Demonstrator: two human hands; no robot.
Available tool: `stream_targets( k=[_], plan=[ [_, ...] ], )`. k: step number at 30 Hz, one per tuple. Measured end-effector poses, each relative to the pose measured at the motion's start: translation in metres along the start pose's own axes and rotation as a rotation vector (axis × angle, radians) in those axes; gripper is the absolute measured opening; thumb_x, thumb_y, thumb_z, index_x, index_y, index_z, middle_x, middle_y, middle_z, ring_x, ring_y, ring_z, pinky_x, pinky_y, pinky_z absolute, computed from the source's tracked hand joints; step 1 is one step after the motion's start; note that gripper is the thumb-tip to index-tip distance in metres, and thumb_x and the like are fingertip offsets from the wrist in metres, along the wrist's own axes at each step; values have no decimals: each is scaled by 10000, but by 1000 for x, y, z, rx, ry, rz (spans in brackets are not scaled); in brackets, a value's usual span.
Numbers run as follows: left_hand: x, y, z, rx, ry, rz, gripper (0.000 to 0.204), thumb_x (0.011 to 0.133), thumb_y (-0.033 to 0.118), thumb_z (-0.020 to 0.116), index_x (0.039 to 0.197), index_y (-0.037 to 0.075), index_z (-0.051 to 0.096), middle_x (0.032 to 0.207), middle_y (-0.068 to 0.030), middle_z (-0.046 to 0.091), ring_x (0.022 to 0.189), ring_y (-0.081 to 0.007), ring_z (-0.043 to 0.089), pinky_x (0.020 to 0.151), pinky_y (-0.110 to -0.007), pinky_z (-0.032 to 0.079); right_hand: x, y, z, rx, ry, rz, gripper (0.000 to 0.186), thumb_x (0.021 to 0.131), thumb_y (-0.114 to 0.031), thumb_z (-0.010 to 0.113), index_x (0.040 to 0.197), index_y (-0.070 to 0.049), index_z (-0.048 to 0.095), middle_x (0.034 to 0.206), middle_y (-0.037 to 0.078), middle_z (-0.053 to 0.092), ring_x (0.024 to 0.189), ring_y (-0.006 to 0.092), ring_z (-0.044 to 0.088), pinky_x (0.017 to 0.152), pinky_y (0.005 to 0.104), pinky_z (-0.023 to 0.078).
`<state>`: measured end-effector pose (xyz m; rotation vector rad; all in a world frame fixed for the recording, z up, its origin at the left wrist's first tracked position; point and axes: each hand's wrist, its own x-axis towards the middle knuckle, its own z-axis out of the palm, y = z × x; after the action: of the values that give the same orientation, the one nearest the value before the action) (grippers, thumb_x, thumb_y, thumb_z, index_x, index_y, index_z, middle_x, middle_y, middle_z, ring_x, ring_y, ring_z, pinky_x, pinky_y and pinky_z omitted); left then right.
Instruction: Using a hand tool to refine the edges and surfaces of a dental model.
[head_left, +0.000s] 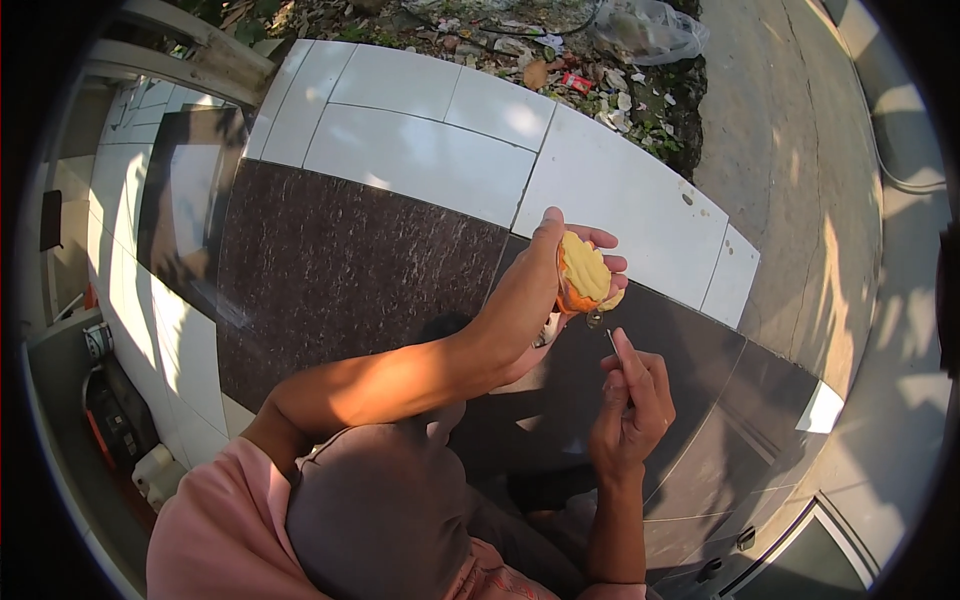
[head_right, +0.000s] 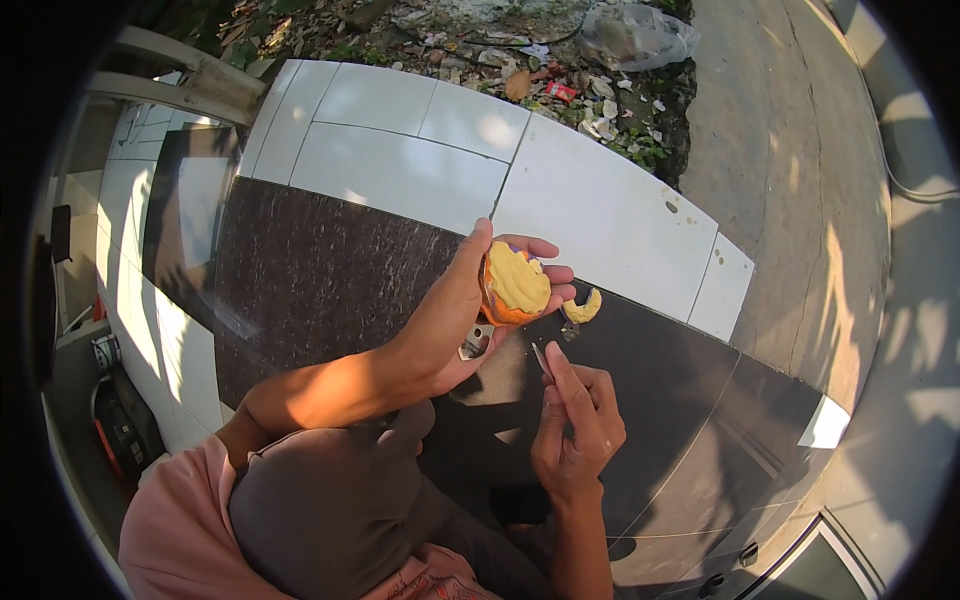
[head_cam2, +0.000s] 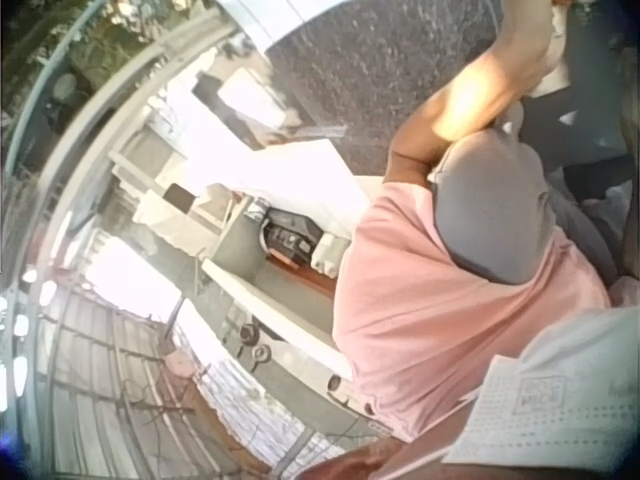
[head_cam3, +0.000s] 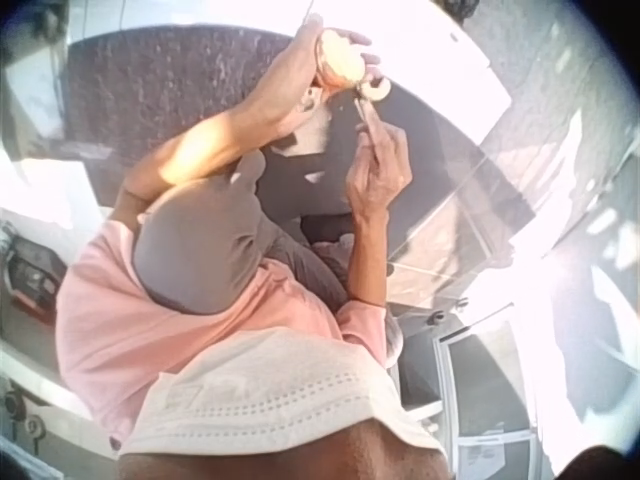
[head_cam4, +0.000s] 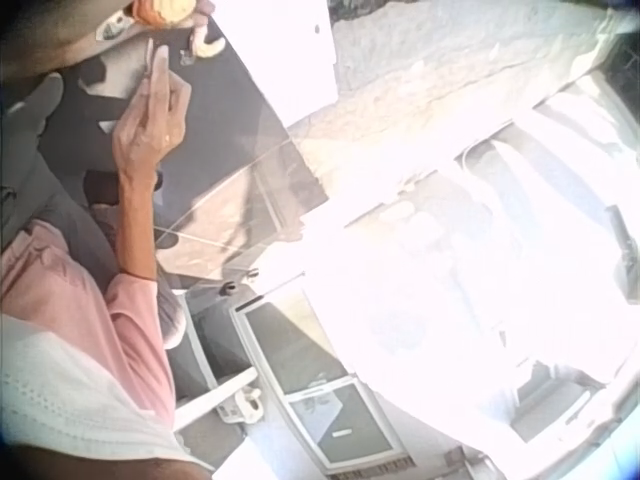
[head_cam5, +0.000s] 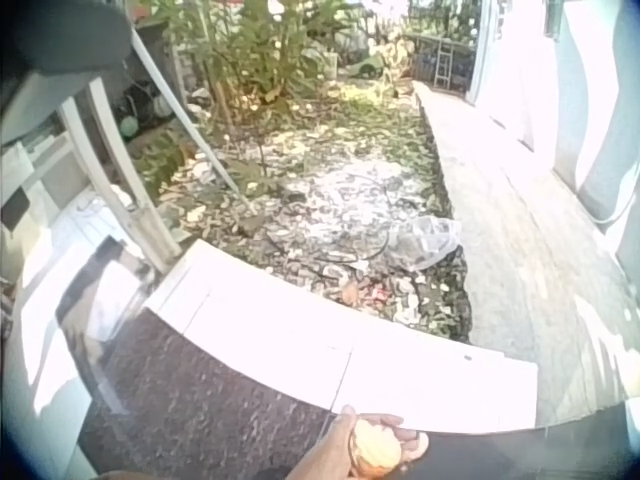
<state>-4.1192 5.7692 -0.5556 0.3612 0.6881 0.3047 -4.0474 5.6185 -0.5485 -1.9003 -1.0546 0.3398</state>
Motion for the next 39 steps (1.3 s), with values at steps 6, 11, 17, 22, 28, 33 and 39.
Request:
stream_targets(
  k=[6, 11, 17, 22, 28, 33, 39],
  plan=[
    [1, 0, 3, -66, 37, 101, 537, 1028, 457, 211, 1166, 5, 466, 1043, -107, 522, 996, -213, 615, 944, -351, 527, 13, -17, 3, -95, -71, -53, 390, 796, 80, 629, 1149, -78, 681, 807, 90, 627, 639, 152, 607, 590, 256, 490],
    [-1, -3, 5, -34, 37, 135, 497, 1028, 452, 245, 1080, 17, 481, 1021, -96, 513, 983, -198, 615, 897, -332, 553, 22, -17, 10, -131, -74, -44, 385, 799, 73, 636, 1142, -94, 687, 797, 80, 624, 623, 147, 601, 565, 265, 478],
    [-2, 3, 4, -72, 65, 107, 450, 1028, 420, 292, 987, 30, 512, 1067, -121, 541, 984, -214, 627, 828, -345, 572, 26, -21, 6, -190, -139, -50, 403, 807, 99, 611, 1163, -81, 673, 789, 85, 611, 658, 151, 607, 600, 263, 482],
    [3, -3, -2, 18, 90, 151, 406, 1018, 361, 278, 971, 40, 522, 1112, -146, 557, 969, -232, 637, 770, -348, 579, 23, -19, 16, -186, -178, 5, 422, 818, 126, 581, 1187, -64, 658, 777, 92, 597, 664, 149, 589, 625, 260, 475],
    [7, -3, 2, -19, 131, 173, 446, 1001, 368, 259, 969, 10, 523, 1150, -165, 559, 912, -236, 651, 688, -333, 592, 9, -17, 45, -129, 39, 75, 418, 846, 110, 553, 1218, -60, 640, 764, 93, 584, 656, 155, 570, 630, 260, 472],
    [9, -7, 0, -55, 138, 202, 457, 1005, 346, 259, 960, -19, 529, 1136, -180, 558, 880, -241, 656, 667, -327, 600, 0, -14, 56, -68, 130, 108, 430, 842, 78, 583, 1240, -80, 631, 825, 111, 612, 700, 194, 611, 611, 298, 496],
    [11, -10, -1, -14, 98, 185, 432, 980, 348, 257, 967, 6, 521, 1189, -180, 541, 961, -271, 640, 754, -375, 589, -4, -14, 61, -49, 168, 125, 395, 864, 64, 576, 1236, -59, 627, 835, 117, 619, 704, 186, 610, 612, 295, 495]
  ],
)
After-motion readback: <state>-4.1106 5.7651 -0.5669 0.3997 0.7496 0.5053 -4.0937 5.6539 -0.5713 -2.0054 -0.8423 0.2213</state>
